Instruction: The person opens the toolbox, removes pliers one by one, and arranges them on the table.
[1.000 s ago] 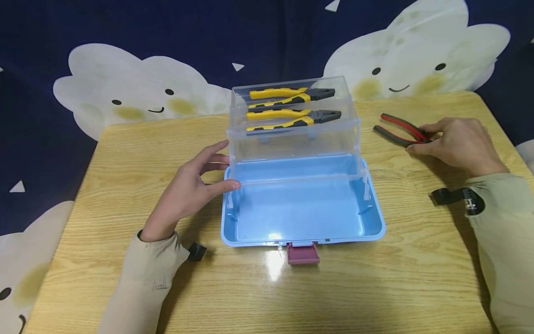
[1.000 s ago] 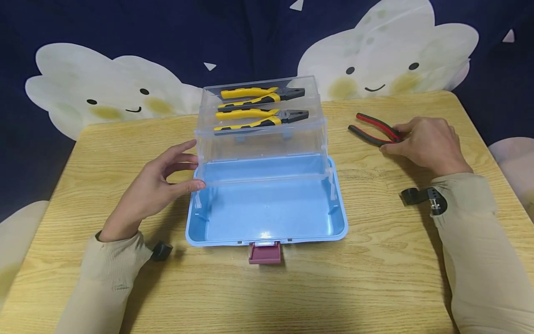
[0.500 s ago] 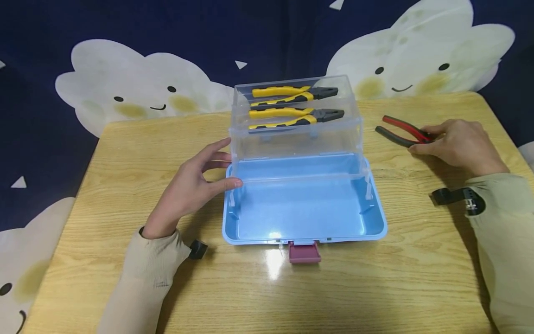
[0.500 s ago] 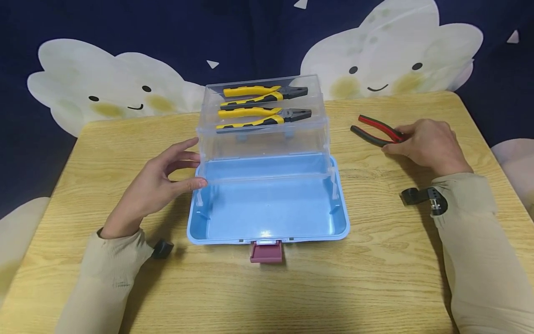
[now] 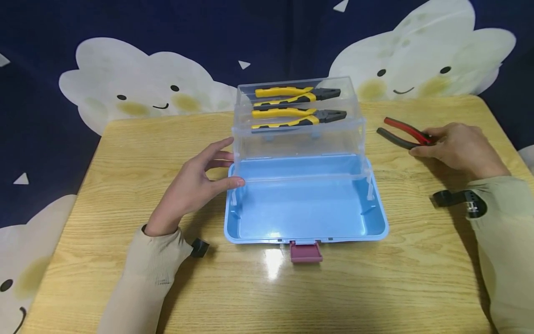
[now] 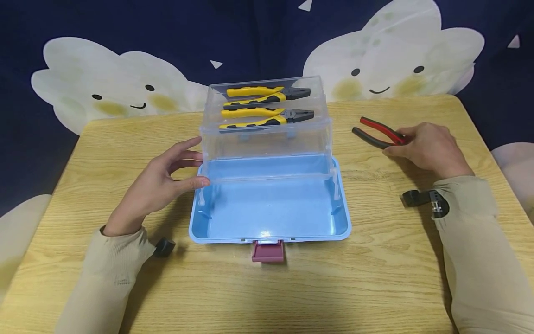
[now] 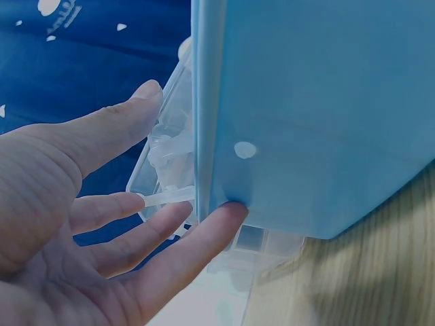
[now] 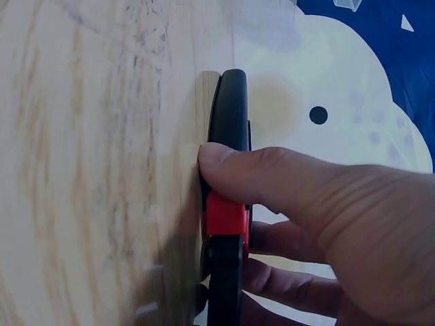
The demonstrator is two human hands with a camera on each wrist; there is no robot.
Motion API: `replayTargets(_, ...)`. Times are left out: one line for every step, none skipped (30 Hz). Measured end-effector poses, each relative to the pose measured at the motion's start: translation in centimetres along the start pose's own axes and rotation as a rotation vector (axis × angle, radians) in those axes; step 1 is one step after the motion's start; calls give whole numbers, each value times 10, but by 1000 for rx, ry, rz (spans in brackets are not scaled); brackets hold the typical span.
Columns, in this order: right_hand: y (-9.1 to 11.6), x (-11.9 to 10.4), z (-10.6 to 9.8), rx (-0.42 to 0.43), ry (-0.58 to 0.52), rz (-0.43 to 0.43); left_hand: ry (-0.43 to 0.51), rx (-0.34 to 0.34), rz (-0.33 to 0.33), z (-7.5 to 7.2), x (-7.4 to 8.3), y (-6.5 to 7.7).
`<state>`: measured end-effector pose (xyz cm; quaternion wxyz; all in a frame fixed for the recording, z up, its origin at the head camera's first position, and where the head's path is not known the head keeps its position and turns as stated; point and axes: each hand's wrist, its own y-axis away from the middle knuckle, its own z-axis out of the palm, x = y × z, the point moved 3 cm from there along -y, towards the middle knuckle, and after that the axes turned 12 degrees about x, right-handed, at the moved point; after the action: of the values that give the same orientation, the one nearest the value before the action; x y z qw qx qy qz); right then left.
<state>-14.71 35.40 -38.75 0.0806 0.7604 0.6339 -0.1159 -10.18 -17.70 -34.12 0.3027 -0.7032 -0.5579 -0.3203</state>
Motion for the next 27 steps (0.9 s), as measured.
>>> replayTargets(0, -1, -1, -4, 0, -9, -2, 2, 3, -1, 0, 0)
replayTargets(0, -2, -1, -9, -4, -10, -3, 4, 6, -2, 0, 1)
replayTargets(0, -3, -2, -11, -9, -15, -4, 5, 9, -2, 0, 1)
replayTargets(0, -5, -2, -13, -14, -17, -6, 7, 12, -3, 0, 1)
replayTargets(0, -6, -3, -13, -19, -19, -9, 10, 14, -4, 0, 2)
replayTargets(0, -7, -3, -13, -24, -21, -10, 12, 17, -5, 1, 3)
replayTargets(0, -8, -4, -11, -31, -19, -11, 14, 17, -5, 1, 3)
replayTargets(1, -9, -4, -6, -34, -18, -7, 14, 16, -6, 1, 3)
replayTargets(1, -10, -5, 7, -38, -21, -4, 14, 13, -6, 1, 3)
replayTargets(1, -11, -6, 20, -41, -15, -4, 12, 9, -6, 1, 3)
replayTargets(2, -12, -7, 44, -39, -16, -2, 10, 3, -6, 2, 3)
replayTargets(3, -14, -9, 74, -43, -18, -2, 6, -2, -5, 2, 3)
replayTargets(4, -15, -11, 105, -52, -14, -2, 3, -7, -4, 2, 2)
replayTargets(5, -17, -13, 137, -59, -11, -3, 0, -9, -4, 2, 2)
replayTargets(6, -19, -15, 168, -71, -7, -8, -3, -10, -3, 2, 2)
replayTargets(7, -22, -18, 199, -79, -6, -11, -4, -9, -2, 2, 1)
replayTargets(7, -26, -20, 231, -87, -19, -12, -4, -9, -2, 2, 1)
replayTargets(8, -30, -22, 253, -102, -27, -11, -4, -7, -2, 2, 1)
replayTargets(9, -35, -24, 268, -112, -34, -8, -5, -4, -2, 2, 1)
replayTargets(9, -40, -26, 286, -113, -49, -6, -4, -2, -2, 1, 1)
replayTargets(9, -45, -29, 307, -115, -71, -2, -4, -2, -2, 1, 1)
replayTargets(10, -51, -31, 328, -118, -95, 2, -4, -2, -2, 0, 1)
replayTargets(10, -57, -35, 354, -126, -118, 5, -3, -1, -2, 0, 1)
replayTargets(11, -63, -38, 381, -136, -141, 8, -3, 1, -2, 0, 1)
replayTargets(12, -69, -42, 405, -140, -163, 10, -2, 2, -2, 0, 1)
replayTargets(13, -76, -47, 431, -140, -191, 9, 0, 3, -2, 1, 1)
replayTargets(14, -82, -51, 451, -141, -214, 9, 1, 6, -2, 2, 1)
